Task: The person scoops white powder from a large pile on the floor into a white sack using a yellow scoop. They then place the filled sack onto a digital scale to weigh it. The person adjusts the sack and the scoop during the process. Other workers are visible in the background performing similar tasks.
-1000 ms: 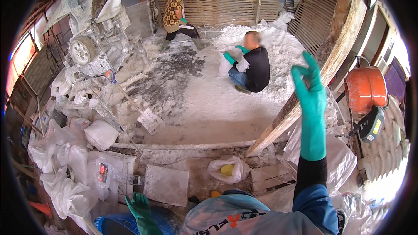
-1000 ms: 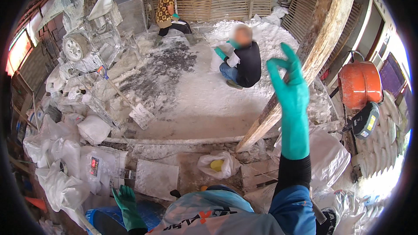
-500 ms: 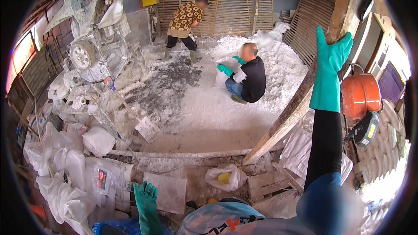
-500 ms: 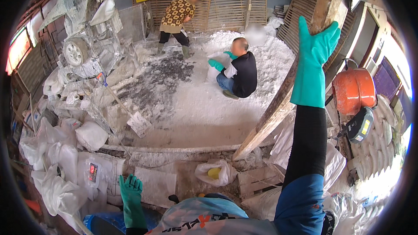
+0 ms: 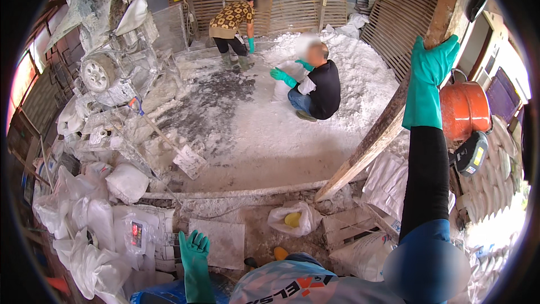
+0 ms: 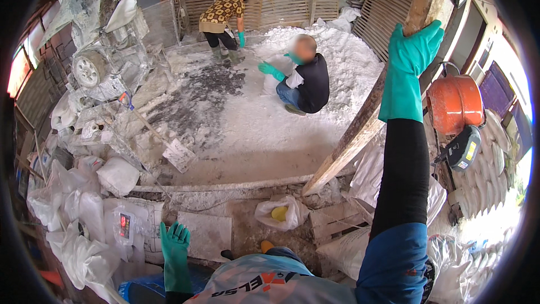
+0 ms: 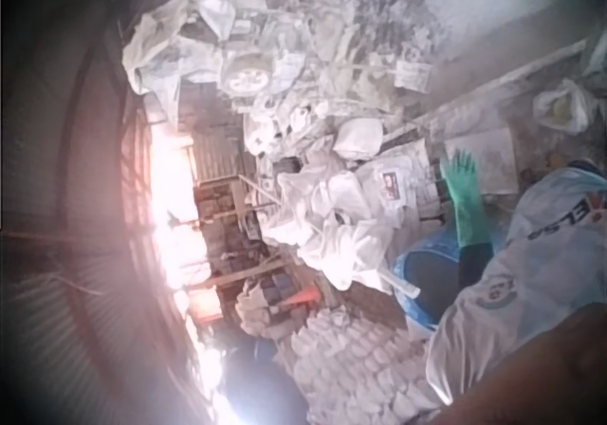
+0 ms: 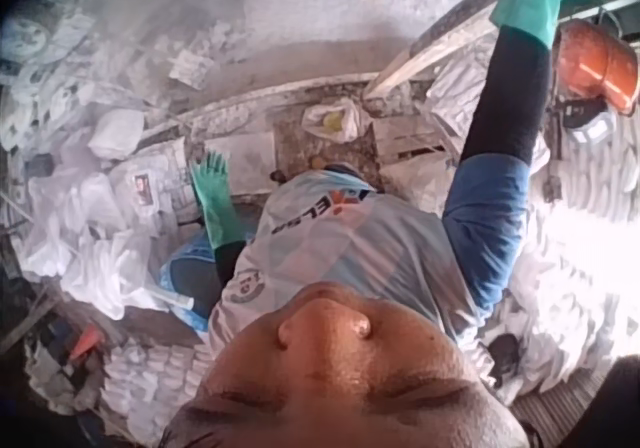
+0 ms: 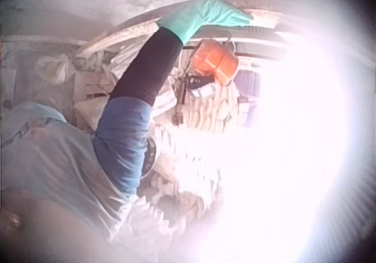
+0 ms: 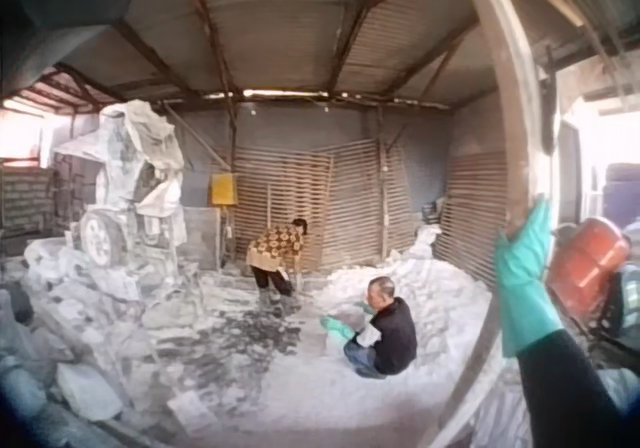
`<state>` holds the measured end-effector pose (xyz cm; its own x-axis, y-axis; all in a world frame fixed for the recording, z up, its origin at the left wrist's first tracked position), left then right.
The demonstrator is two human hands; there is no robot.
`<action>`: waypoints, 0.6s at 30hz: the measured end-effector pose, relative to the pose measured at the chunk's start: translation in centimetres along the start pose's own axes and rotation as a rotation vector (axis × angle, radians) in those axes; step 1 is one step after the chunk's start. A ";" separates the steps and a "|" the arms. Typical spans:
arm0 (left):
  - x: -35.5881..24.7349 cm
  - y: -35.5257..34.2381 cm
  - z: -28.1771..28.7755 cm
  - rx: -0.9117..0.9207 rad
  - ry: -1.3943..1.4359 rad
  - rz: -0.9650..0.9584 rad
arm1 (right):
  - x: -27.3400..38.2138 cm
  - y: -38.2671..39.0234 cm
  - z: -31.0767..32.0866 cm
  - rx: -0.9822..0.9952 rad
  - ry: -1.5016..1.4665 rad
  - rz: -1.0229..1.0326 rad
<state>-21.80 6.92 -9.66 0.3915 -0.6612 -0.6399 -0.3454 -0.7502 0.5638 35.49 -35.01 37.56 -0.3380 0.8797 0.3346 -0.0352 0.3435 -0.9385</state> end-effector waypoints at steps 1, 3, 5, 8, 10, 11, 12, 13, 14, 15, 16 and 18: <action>0.0 -0.2 -0.5 -0.009 -0.025 -0.007 | 0.0 0.1 0.0 -0.013 0.003 0.013; 0.0 -1.2 -0.2 0.040 -0.056 -0.009 | 0.3 -0.1 0.2 0.037 -0.018 -0.010; 0.1 -3.2 1.0 0.154 -0.072 -0.006 | 0.5 0.0 0.3 0.057 -0.033 -0.022; 0.6 -2.6 -0.6 0.144 -0.081 -0.028 | 0.3 -0.1 0.2 0.054 -0.027 -0.008; 0.5 -2.8 -0.7 0.176 -0.076 -0.035 | 0.3 0.0 0.3 0.072 -0.034 -0.020; 0.4 -2.9 -0.7 0.191 -0.073 -0.040 | 0.2 0.1 0.1 0.056 -0.041 -0.011; -0.1 -2.5 -1.0 0.171 -0.079 -0.049 | 0.1 0.3 -0.1 0.043 -0.047 -0.004; -0.2 -1.8 -1.7 0.156 -0.082 -0.047 | -0.2 0.1 -0.1 0.027 -0.048 0.014; 0.0 -1.5 -2.0 0.141 -0.085 -0.045 | -0.4 0.0 0.0 0.036 -0.034 0.016; -0.1 -1.8 -1.4 0.179 -0.066 -0.045 | -0.7 0.2 -0.3 0.045 -0.030 0.002; -0.2 -2.4 -0.3 0.220 -0.043 -0.041 | -0.6 0.0 -0.4 0.050 -0.026 -0.006; -0.3 -3.1 1.2 0.279 0.009 -0.027 | -0.5 0.1 -0.3 0.042 -0.026 -0.012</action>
<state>-21.94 9.43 -11.81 0.4106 -0.6421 -0.6473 -0.5562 -0.7390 0.3802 35.97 -35.34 37.33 -0.3618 0.8665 0.3438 -0.0790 0.3390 -0.9375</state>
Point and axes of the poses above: each hand's wrist, its own y-axis away from the middle knuckle, its own z-axis out of the back of the hand, x = y × z, the point moved 4 cm from there along -y, towards the middle knuckle, and after that the axes turned 9 degrees about -z, right-handed, at the moved point
